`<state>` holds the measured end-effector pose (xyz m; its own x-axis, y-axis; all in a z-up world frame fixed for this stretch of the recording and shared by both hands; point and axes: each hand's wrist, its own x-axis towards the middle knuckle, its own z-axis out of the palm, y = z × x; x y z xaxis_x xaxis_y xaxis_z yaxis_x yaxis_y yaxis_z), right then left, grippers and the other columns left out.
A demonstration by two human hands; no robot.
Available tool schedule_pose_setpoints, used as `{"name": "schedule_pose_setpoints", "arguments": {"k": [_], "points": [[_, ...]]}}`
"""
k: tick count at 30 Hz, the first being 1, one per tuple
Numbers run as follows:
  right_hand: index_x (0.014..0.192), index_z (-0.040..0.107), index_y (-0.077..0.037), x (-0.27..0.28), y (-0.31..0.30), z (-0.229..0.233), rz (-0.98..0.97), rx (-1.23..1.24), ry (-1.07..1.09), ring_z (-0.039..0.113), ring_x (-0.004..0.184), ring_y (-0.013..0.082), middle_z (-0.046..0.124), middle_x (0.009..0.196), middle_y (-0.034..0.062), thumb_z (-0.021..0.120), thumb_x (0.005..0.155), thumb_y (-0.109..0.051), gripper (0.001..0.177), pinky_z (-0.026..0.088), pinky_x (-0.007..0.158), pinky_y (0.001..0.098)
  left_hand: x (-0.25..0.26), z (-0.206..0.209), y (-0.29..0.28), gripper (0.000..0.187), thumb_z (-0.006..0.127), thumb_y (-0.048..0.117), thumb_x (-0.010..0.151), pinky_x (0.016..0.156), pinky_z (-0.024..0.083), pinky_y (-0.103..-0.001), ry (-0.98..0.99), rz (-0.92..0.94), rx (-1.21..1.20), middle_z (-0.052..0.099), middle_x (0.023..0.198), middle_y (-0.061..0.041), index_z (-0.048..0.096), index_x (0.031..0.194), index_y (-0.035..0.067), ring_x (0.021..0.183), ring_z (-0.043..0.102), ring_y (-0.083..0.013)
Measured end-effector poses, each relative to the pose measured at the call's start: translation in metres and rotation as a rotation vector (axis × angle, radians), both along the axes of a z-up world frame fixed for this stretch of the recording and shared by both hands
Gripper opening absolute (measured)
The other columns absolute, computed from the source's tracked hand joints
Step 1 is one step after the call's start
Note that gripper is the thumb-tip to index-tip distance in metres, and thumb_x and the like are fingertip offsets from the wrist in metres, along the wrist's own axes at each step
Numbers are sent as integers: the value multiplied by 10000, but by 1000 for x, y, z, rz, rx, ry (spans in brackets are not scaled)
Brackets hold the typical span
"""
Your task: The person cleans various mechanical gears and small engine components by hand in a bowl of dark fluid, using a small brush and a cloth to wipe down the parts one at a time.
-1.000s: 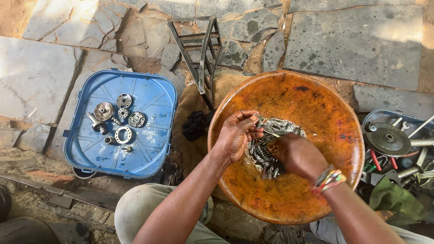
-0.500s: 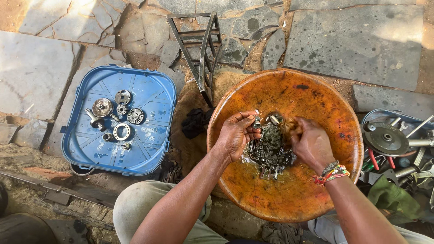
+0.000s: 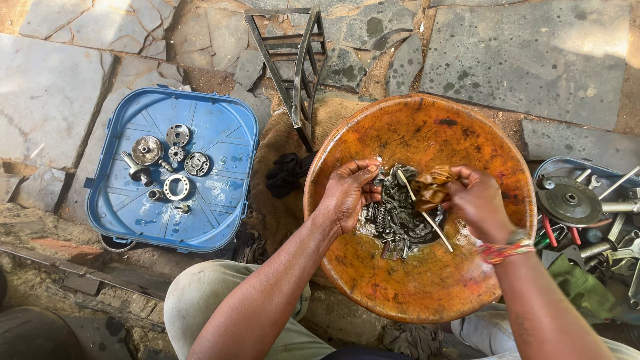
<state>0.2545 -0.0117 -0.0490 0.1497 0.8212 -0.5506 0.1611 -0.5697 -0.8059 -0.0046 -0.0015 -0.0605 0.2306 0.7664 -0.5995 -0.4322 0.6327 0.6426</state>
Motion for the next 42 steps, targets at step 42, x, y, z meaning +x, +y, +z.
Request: {"name": "schedule_pose_setpoints", "arguments": {"k": [42], "points": [[1161, 608, -68, -86, -12, 74, 218, 187, 201, 538, 683, 47, 624, 879, -9, 564, 1070, -133, 120, 420, 519, 208, 38, -20, -12, 255, 529, -64, 988, 823, 647, -315, -239, -108, -59, 654, 1111, -193, 578, 1238, -82, 933, 708, -215]]}}
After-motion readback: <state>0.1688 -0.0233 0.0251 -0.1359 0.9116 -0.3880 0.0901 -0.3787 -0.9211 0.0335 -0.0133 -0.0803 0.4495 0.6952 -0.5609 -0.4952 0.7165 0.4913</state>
